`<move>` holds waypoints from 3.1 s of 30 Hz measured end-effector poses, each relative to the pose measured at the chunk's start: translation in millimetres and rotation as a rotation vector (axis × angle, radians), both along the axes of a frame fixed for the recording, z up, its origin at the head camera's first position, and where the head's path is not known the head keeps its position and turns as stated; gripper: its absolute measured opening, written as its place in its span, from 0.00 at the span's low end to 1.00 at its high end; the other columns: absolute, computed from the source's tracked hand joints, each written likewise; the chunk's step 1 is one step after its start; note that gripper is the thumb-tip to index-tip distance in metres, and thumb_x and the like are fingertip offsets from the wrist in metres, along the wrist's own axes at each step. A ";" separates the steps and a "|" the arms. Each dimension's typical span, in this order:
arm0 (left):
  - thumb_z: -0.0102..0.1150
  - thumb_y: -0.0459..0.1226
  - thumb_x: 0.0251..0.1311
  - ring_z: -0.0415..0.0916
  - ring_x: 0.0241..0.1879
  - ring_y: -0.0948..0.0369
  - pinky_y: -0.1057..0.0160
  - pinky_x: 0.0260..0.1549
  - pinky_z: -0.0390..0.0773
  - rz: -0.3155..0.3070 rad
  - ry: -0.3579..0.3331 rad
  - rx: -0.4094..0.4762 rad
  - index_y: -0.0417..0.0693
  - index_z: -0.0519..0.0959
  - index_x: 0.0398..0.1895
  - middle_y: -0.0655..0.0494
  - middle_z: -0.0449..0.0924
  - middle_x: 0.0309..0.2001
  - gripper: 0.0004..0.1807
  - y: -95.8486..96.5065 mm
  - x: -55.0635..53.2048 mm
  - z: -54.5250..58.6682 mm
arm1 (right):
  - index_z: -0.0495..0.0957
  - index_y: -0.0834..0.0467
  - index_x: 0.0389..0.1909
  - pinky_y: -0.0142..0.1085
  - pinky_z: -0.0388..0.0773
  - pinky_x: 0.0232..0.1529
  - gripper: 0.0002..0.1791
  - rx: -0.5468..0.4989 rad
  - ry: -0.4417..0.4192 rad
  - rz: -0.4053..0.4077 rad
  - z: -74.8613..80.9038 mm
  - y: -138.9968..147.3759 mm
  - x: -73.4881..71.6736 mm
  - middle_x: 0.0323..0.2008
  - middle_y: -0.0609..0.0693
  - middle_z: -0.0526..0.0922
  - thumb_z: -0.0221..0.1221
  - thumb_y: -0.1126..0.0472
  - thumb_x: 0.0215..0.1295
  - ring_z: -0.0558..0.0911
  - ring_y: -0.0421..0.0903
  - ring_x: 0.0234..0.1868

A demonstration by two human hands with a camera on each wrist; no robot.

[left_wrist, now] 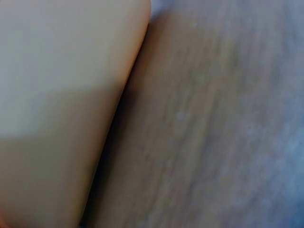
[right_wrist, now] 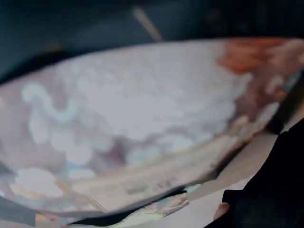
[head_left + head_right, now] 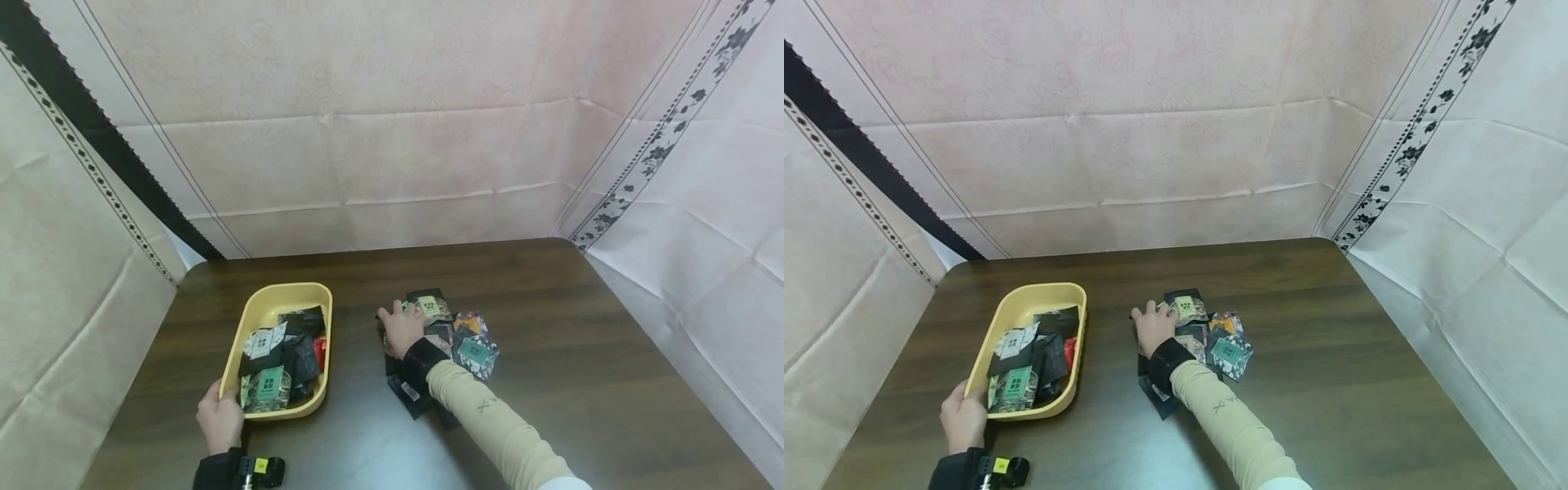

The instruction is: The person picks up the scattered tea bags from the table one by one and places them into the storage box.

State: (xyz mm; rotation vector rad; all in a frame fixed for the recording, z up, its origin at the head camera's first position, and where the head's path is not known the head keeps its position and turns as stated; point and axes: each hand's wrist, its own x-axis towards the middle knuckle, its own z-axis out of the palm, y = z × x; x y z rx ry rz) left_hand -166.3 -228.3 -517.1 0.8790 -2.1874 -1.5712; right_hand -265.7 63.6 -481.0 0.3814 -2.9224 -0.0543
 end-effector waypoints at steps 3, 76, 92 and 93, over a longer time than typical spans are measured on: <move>0.34 0.33 0.66 0.63 0.54 0.42 0.42 0.52 0.60 0.009 0.002 -0.005 0.30 0.65 0.59 0.31 0.67 0.54 0.22 -0.5 -0.6 -2.0 | 0.71 0.46 0.48 0.50 0.71 0.33 0.29 0.002 0.025 0.033 7.1 -2.7 1.4 0.41 0.54 0.70 0.68 0.56 0.40 0.70 0.56 0.42; 0.33 0.33 0.66 0.61 0.54 0.42 0.42 0.55 0.59 -0.021 0.051 0.070 0.28 0.64 0.59 0.29 0.66 0.55 0.22 15.4 14.6 29.2 | 0.72 0.49 0.49 0.32 0.74 0.30 0.15 0.118 -0.203 0.500 -8.9 13.9 31.3 0.44 0.50 0.67 0.52 0.65 0.62 0.71 0.46 0.41; 0.32 0.33 0.67 0.60 0.55 0.41 0.41 0.55 0.58 -0.025 0.049 0.098 0.28 0.61 0.61 0.29 0.64 0.56 0.23 12.4 17.3 29.2 | 0.71 0.55 0.42 0.34 0.74 0.32 0.13 -0.195 0.024 0.601 42.0 -24.7 17.7 0.35 0.51 0.71 0.57 0.66 0.55 0.74 0.46 0.32; 0.32 0.34 0.67 0.61 0.55 0.42 0.42 0.55 0.59 -0.016 0.045 0.092 0.28 0.62 0.60 0.30 0.64 0.56 0.23 12.7 17.3 29.1 | 0.72 0.55 0.42 0.34 0.74 0.33 0.13 -0.219 0.016 0.616 47.9 -33.7 18.6 0.35 0.50 0.71 0.57 0.64 0.56 0.74 0.45 0.33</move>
